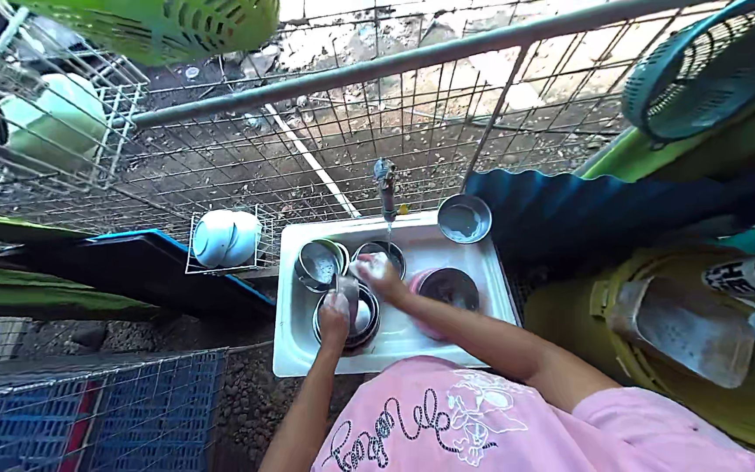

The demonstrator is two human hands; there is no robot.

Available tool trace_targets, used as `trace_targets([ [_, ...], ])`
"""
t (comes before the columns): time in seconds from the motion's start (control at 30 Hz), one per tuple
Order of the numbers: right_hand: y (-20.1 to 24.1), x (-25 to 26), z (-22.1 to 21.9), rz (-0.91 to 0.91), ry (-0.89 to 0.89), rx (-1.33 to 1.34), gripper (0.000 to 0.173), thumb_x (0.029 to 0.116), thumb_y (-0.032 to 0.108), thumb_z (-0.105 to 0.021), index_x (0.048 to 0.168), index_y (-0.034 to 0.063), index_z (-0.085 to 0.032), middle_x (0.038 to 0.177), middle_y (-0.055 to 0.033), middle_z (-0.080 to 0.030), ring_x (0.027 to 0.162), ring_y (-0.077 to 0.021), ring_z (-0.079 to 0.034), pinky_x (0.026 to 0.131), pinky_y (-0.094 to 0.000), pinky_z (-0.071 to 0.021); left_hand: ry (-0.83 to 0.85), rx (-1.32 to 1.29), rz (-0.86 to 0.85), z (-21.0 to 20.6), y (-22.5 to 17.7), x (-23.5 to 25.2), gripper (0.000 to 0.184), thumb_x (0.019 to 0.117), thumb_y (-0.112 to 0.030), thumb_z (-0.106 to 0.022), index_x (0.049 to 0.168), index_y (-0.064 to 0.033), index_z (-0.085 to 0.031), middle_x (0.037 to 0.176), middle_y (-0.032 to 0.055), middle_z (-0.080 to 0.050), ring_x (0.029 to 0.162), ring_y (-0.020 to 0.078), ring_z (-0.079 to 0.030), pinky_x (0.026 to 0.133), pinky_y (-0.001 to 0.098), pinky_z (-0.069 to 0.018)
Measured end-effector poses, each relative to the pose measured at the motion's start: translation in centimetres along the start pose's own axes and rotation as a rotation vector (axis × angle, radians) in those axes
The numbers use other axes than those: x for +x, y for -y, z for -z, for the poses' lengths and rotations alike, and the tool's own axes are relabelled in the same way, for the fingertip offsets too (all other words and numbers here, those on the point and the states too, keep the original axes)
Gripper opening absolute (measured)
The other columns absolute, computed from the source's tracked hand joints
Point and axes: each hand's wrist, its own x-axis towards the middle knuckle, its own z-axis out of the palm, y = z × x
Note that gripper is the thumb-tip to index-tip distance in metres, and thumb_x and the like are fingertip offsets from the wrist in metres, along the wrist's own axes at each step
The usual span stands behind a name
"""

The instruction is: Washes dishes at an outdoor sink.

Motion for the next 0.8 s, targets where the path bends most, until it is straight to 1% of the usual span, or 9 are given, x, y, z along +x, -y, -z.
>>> trace_targets([
  [0.13,1.3,-1.2,-1.9,0.466,-0.097,-0.241,0.041,0.0904,0.026,-0.068,0.121,0.0000,-0.074,0.122,-0.0221,-0.071,0.119,-0.0411,-0.065,0.100,-0.0620,-0.0485,-0.075,-0.317,-0.096,0.6,-2.7,-1.1,0.032,0.1027,-0.004,-0.041,0.113,0.0184,-0.061,0.107,0.0253,-0.066,0.102,0.0204,-0.064,0.097,0.0351,-0.0492],
  [0.2,1.6,1.0,0.7,0.210,0.042,-0.079,0.033,0.1024,0.018,-0.056,0.122,-0.0037,-0.072,0.121,-0.0182,-0.073,0.119,-0.0287,-0.067,0.106,-0.0486,-0.0488,-0.046,-0.200,-0.133,1.3,-4.6,-2.0,0.028,0.0970,-0.011,-0.063,0.107,0.0151,-0.067,0.100,0.0235,-0.070,0.096,0.0234,-0.067,0.092,0.0400,-0.0516],
  [0.3,0.8,2.6,2.5,-0.191,0.128,0.111,0.042,0.1117,0.027,-0.042,0.116,-0.0083,-0.065,0.110,-0.0194,-0.067,0.102,-0.0224,-0.062,0.095,-0.0396,-0.0494,0.085,-0.078,-0.201,1.3,-5.5,-2.9,0.059,0.0766,-0.017,-0.085,0.120,0.0148,-0.063,0.112,0.0279,-0.069,0.108,0.0302,-0.068,0.099,0.0439,-0.0515],
  [0.37,2.6,0.0,2.3,0.029,0.149,-0.224,0.040,0.1097,0.018,-0.041,0.126,-0.0090,-0.065,0.131,-0.0238,-0.066,0.130,-0.0310,-0.060,0.114,-0.0454,-0.0431,0.175,-0.028,-0.183,1.0,-5.3,-2.0,0.063,0.0769,-0.014,-0.086,0.127,0.0159,-0.060,0.118,0.0298,-0.067,0.115,0.0332,-0.066,0.105,0.0453,-0.0484],
  [0.43,3.9,-3.1,1.0,0.380,0.119,-0.390,0.034,0.1009,0.015,-0.054,0.122,-0.0083,-0.069,0.130,-0.0269,-0.066,0.133,-0.0422,-0.056,0.117,-0.0569,-0.0380,0.192,-0.060,-0.215,0.7,-4.4,-1.3,0.044,0.0799,-0.004,-0.078,0.116,0.0165,-0.062,0.108,0.0263,-0.069,0.106,0.0288,-0.068,0.099,0.0433,-0.0515],
  [0.5,3.5,-3.5,1.6,0.451,0.058,-0.257,0.029,0.0952,0.017,-0.064,0.111,-0.0051,-0.073,0.116,-0.0220,-0.072,0.120,-0.0353,-0.065,0.110,-0.0531,-0.0454,0.219,-0.111,-0.274,1.1,-4.3,-1.4,0.044,0.0759,-0.008,-0.081,0.111,0.0138,-0.065,0.103,0.0212,-0.072,0.100,0.0223,-0.070,0.095,0.0396,-0.0543],
  [0.63,0.8,-0.2,6.0,-0.066,0.088,0.410,0.022,0.1052,0.014,-0.047,0.096,0.0001,-0.062,0.081,-0.0003,-0.064,0.074,-0.0046,-0.061,0.074,-0.0248,-0.0542,0.287,-0.257,-0.392,2.4,-5.6,-2.6,0.046,0.0645,-0.015,-0.085,0.100,0.0101,-0.070,0.093,0.0088,-0.073,0.088,0.0009,-0.067,0.085,0.0189,-0.0534],
  [0.7,1.1,-0.2,6.2,-0.027,0.057,0.162,0.022,0.1012,0.015,-0.060,0.093,-0.0047,-0.066,0.083,-0.0055,-0.064,0.079,-0.0095,-0.060,0.080,-0.0292,-0.0519,0.374,-0.236,-0.346,2.0,-5.3,-1.6,0.040,0.0653,-0.014,-0.084,0.096,0.0062,-0.070,0.087,0.0036,-0.071,0.082,-0.0017,-0.066,0.080,0.0183,-0.0544],
  [0.8,5.0,-1.8,4.8,0.024,0.209,-0.399,0.040,0.0979,0.032,-0.064,0.113,-0.0044,-0.071,0.113,-0.0236,-0.071,0.114,-0.0363,-0.066,0.102,-0.0579,-0.0478,0.436,-0.094,-0.249,0.9,-5.4,0.0,0.040,0.0768,-0.010,-0.083,0.109,0.0089,-0.068,0.100,0.0157,-0.072,0.096,0.0167,-0.069,0.093,0.0371,-0.0543],
])
